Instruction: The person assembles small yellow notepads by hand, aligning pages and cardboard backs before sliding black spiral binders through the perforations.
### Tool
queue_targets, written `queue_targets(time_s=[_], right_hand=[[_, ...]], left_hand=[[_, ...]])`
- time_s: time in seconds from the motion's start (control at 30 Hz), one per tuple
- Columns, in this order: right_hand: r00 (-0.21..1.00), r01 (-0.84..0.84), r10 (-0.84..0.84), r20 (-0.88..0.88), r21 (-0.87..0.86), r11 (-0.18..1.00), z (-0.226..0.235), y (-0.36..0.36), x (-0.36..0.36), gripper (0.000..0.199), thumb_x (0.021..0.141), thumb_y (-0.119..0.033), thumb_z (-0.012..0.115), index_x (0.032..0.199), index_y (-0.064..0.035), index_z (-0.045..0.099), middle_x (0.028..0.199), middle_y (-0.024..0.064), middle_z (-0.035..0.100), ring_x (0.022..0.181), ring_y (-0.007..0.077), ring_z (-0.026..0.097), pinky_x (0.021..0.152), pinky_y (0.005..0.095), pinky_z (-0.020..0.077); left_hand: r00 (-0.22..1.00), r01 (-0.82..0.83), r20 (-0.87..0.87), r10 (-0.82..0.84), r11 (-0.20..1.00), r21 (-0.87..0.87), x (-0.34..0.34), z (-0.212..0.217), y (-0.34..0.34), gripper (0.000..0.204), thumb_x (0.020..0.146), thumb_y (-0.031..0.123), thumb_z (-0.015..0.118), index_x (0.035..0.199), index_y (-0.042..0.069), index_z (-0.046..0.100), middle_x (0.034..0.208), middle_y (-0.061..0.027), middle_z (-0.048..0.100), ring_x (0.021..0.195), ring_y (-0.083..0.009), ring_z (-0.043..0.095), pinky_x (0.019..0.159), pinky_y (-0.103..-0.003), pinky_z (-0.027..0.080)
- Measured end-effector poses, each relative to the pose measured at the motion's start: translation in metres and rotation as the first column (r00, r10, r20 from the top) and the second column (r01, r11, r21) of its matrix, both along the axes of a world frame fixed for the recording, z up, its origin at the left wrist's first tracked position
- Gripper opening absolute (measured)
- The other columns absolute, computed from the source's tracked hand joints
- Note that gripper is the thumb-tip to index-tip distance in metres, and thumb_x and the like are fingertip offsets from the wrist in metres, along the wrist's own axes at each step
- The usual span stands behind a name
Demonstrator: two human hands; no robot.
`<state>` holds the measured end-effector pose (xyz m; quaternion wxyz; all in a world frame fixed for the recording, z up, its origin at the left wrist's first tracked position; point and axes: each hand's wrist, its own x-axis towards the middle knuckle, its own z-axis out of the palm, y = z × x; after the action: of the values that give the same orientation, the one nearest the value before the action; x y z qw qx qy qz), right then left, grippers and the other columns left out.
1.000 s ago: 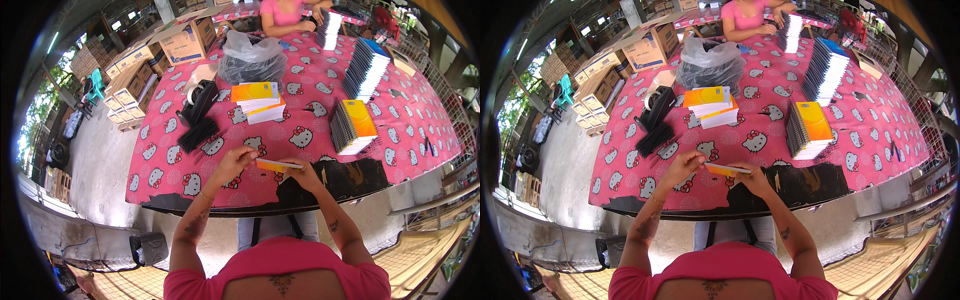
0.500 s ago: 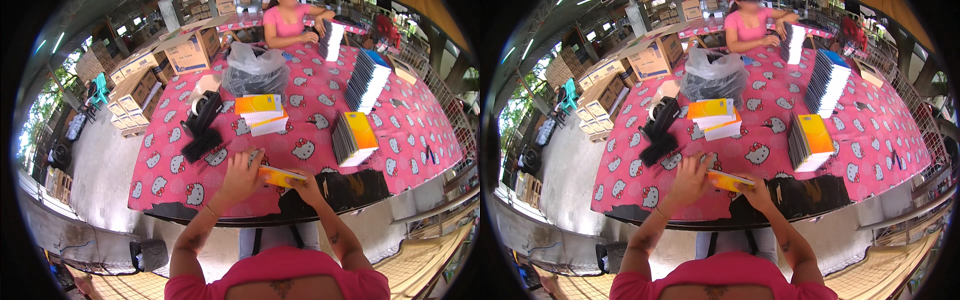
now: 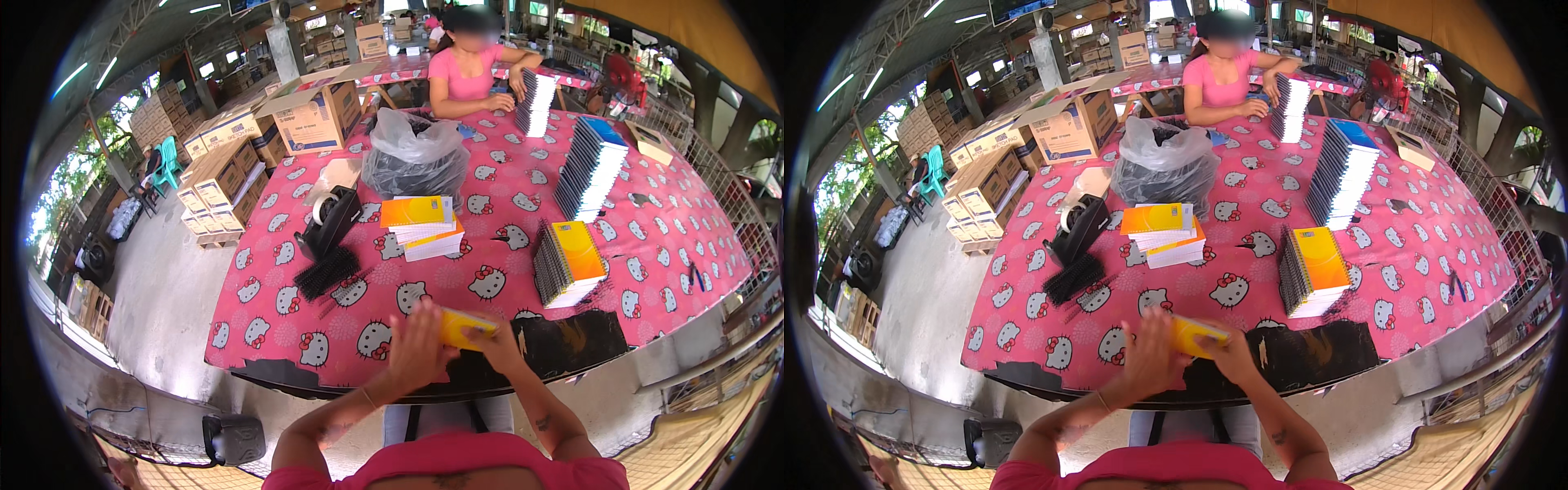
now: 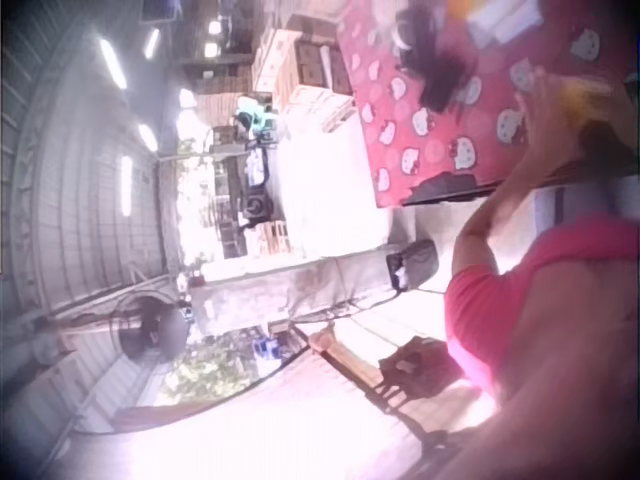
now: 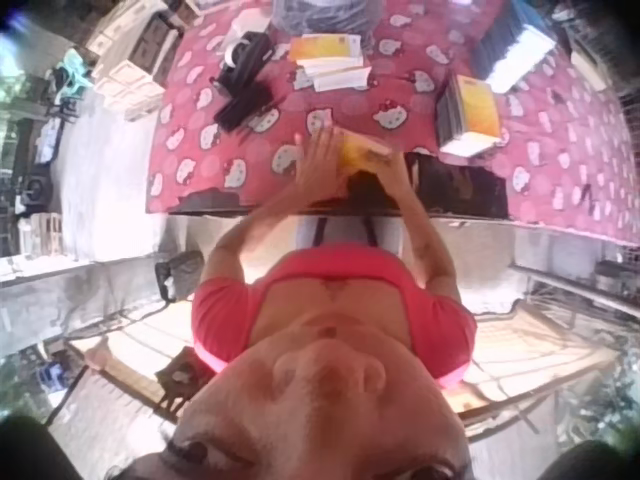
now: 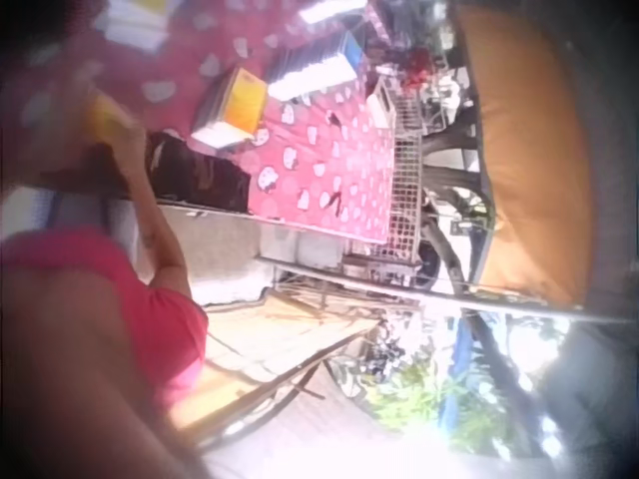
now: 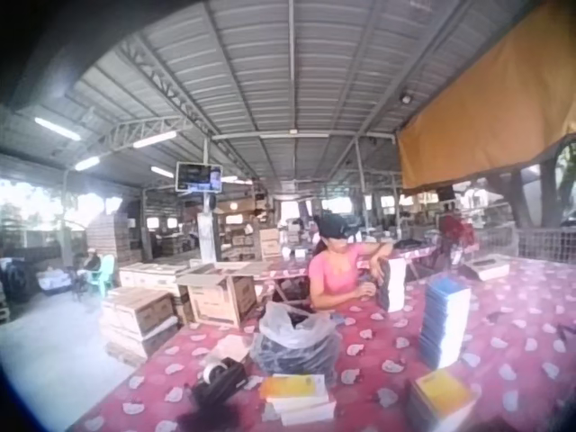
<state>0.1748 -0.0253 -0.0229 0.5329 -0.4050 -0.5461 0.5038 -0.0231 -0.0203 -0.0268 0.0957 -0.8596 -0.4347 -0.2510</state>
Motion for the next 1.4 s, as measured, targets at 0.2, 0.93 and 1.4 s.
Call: queue_targets(time_s=[0.2,0.93,1.4], right_hand=[[0.997,-0.019,0.012,-0.073,-0.09,0.996,0.021,-0.006,0.002,0.033,0.095,-0.014,0.067,0.123,0.0021,0.063,0.105,0.0033,0.068,0.094,0.0083,0.06,0.085,0.0249,0.0495],[1.0,-0.023,0.024,0.009,-0.092,0.995,0.024,-0.01,-0.003,0.035,0.097,-0.007,0.062,0.13,0.0004,0.059,0.113,0.0045,0.068,0.1,0.0088,0.06,0.085,0.0261,0.0515],[0.997,-0.002,-0.005,0.081,0.095,0.995,-0.013,0.008,-0.003,0.026,0.095,-0.004,0.062,0.121,0.0002,0.064,0.103,0.0034,0.07,0.092,0.0075,0.061,0.079,0.0269,0.0513]], left_hand=[[0.993,0.122,0.016,-0.121,0.989,-0.086,0.003,0.0,-0.011,0.082,0.096,0.051,0.046,0.145,-0.013,0.03,0.152,-0.0329,0.03,0.145,-0.0451,0.026,0.114,-0.066,0.009],[0.998,0.057,-0.036,-0.058,0.997,-0.048,0.019,0.038,0.005,0.091,0.09,0.061,0.05,0.145,-0.01,0.033,0.152,-0.0298,0.032,0.144,-0.0439,0.028,0.113,-0.065,0.018],[0.99,0.143,0.011,-0.143,0.989,-0.037,0.029,0.054,0.019,0.083,0.095,0.058,0.045,0.147,-0.006,0.034,0.153,-0.0247,0.034,0.145,-0.0388,0.029,0.114,-0.062,0.015]])
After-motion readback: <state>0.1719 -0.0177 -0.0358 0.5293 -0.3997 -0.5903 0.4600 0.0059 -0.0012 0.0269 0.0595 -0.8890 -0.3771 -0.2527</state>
